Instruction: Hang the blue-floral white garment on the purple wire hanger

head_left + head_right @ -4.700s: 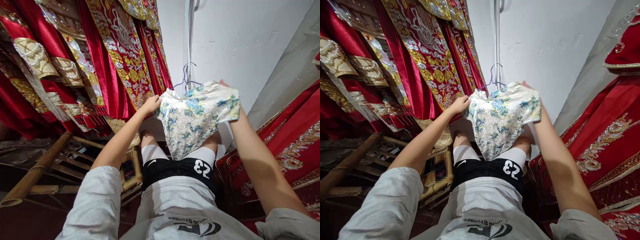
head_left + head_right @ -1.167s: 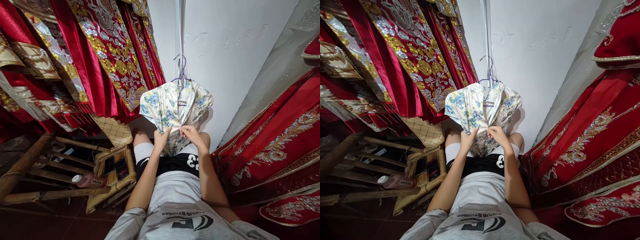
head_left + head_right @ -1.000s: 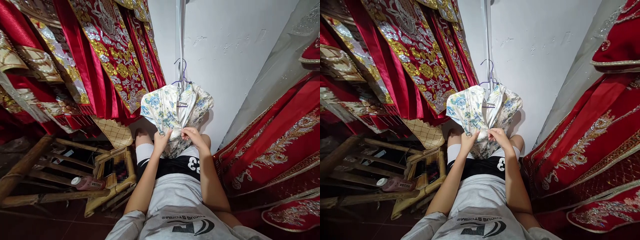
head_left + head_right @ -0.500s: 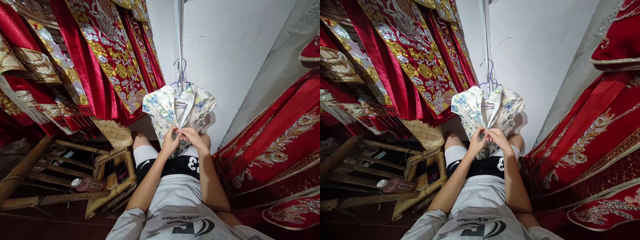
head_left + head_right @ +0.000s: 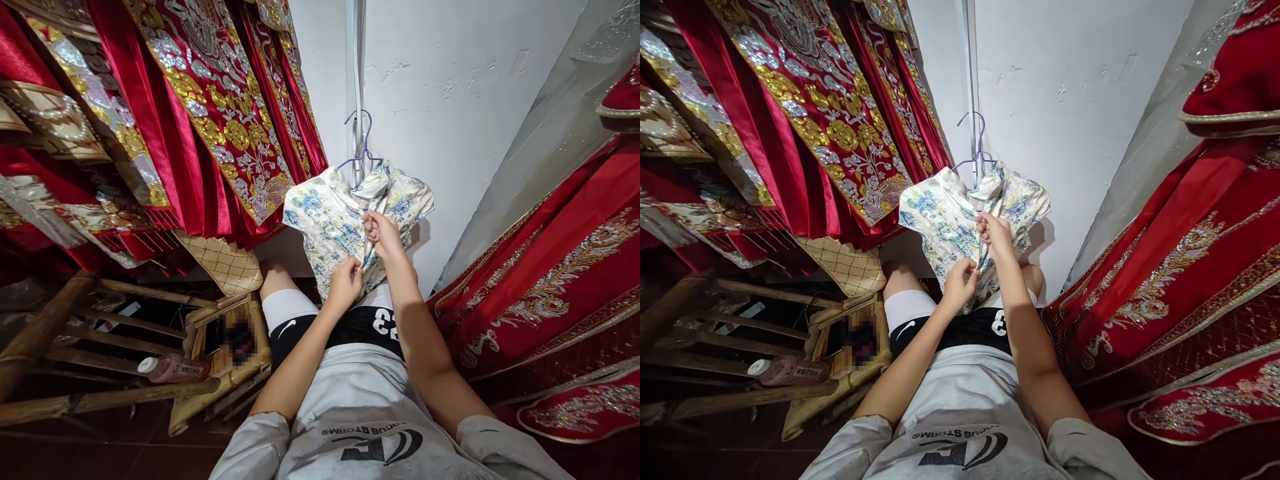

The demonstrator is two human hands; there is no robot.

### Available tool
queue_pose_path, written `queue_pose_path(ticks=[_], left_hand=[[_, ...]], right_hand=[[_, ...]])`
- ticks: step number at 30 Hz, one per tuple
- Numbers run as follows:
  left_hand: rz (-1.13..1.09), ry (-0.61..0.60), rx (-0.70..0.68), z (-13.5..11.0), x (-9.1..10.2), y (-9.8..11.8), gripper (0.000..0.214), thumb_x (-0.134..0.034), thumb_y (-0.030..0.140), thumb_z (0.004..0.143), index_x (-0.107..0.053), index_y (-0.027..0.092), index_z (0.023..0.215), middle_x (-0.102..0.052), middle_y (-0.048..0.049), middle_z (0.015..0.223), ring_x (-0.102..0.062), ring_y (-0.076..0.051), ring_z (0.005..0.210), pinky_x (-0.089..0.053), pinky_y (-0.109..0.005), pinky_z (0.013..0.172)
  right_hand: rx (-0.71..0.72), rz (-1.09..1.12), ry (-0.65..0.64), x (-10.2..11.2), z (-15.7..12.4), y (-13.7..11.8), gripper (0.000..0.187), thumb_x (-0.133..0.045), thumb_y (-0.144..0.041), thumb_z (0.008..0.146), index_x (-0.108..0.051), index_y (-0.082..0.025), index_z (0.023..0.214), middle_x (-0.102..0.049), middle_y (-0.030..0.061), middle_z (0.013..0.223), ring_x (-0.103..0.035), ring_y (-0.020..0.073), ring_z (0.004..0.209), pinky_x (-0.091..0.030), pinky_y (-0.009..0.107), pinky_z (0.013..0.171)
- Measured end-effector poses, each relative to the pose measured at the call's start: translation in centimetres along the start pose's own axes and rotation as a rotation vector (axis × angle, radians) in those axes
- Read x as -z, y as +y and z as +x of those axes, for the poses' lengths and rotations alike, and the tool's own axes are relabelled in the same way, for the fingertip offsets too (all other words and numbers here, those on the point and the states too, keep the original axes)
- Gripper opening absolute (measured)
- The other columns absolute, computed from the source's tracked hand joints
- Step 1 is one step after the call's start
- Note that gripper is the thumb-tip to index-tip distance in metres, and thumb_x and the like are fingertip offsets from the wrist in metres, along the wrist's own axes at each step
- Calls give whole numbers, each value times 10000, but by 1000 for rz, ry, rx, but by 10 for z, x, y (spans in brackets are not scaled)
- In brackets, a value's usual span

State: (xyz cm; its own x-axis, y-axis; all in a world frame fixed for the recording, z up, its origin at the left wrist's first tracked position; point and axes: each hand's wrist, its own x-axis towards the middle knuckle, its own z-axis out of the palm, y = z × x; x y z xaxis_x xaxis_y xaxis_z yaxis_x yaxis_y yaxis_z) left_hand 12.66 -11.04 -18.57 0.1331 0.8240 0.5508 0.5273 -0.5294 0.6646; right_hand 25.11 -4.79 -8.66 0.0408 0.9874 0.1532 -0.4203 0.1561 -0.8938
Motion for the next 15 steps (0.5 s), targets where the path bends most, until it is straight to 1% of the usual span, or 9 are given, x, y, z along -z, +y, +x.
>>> queue_pose_path(ticks=[3,7,11,13,15], left_hand=[[32,-46,5,-3,-3,6,88,-510,133,846,-509,219,826,-590,-24,803,-576,-196,777,-428,-308,747],[104,-73,0,-1,2,8,108,-508,116,846,-506,220,815,-604,-32,810,-576,-205,777,-406,-318,726],[168,-93,-12,-9,1,4,112,-505,106,851,-513,215,824,-621,-45,845,-587,-214,814,-394,-335,757],[167,-86,-13,-15,-3,1,104,-509,110,860,-526,211,843,-631,-48,868,-594,-217,837,-399,-349,793],[130,-84,0,-16,-6,1,91,-518,122,873,-546,208,862,-639,-47,878,-600,-216,847,-411,-358,824]], right_hand=[[75,-25,62,-8,22,-18,272,-701,-365,830,-607,-163,674,-495,-51,457,-293,22,333,-146,185,339],[78,-49,36,-15,40,-39,264,-702,-343,844,-609,-158,681,-508,-48,450,-302,19,317,-146,169,322],[96,-24,30,-19,47,-54,238,-632,-273,888,-619,-144,687,-537,-38,481,-301,16,326,-164,169,322],[111,-21,29,-19,47,-59,241,-621,-271,896,-610,-147,690,-541,-39,501,-303,15,332,-173,174,326],[137,-38,20,-17,44,-62,244,-635,-293,892,-596,-156,695,-533,-43,507,-315,18,338,-184,175,330]])
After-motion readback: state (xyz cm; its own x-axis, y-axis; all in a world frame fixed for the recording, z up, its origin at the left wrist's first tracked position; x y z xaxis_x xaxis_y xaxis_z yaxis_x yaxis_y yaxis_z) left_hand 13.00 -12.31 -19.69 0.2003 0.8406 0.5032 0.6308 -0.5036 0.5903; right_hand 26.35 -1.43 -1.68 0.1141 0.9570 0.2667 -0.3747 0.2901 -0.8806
